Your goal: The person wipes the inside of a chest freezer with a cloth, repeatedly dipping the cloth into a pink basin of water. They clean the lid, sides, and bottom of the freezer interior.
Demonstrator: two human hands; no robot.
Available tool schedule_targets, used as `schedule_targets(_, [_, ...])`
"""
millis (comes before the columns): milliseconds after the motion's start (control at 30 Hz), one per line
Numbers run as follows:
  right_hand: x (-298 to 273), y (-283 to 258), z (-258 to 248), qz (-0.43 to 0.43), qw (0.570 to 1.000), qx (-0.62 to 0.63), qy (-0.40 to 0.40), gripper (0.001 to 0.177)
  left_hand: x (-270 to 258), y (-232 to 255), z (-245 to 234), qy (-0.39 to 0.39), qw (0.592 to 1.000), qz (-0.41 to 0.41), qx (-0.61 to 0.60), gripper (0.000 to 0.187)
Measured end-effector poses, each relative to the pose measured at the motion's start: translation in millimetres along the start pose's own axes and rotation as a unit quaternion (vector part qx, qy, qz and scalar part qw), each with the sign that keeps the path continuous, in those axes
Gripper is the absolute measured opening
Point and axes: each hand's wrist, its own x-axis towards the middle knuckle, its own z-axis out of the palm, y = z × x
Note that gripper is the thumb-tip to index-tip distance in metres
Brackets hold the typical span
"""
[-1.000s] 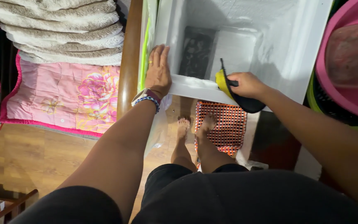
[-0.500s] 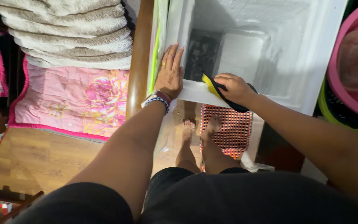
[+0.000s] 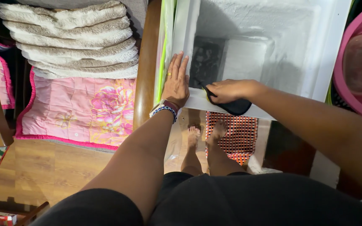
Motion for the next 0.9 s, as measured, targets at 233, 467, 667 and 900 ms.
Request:
schedule_targets(233, [-12.3, -7.7, -3.1, 0.020, 0.999, 0.031, 0.001, 0.051, -3.4, -4.3, 4.0, 0.013, 1.000, -0.013, -0.005, 0.059])
schedule_targets(467, [-14.4, 1.7, 15.5, 0.029, 0.991, 0.052, 0.119, 0.052, 0.5, -5.1, 6.5, -0.038, 0.997, -0.033, 0.065, 0.064])
schedule_targets(667, [23.4, 40.4, 51.4, 0.188, 0.901, 0.235, 0.313, 0.041, 1.6, -2.5, 6.4, -0.030, 0.997, -0.040, 0.061, 0.065])
schedule_targets(900, [105.9, 45.2, 45.9, 0.087, 0.686, 0.595, 0.409, 0.058, 0.0, -5.4, 8.5, -0.020, 0.998, -0.028, 0.045, 0.065])
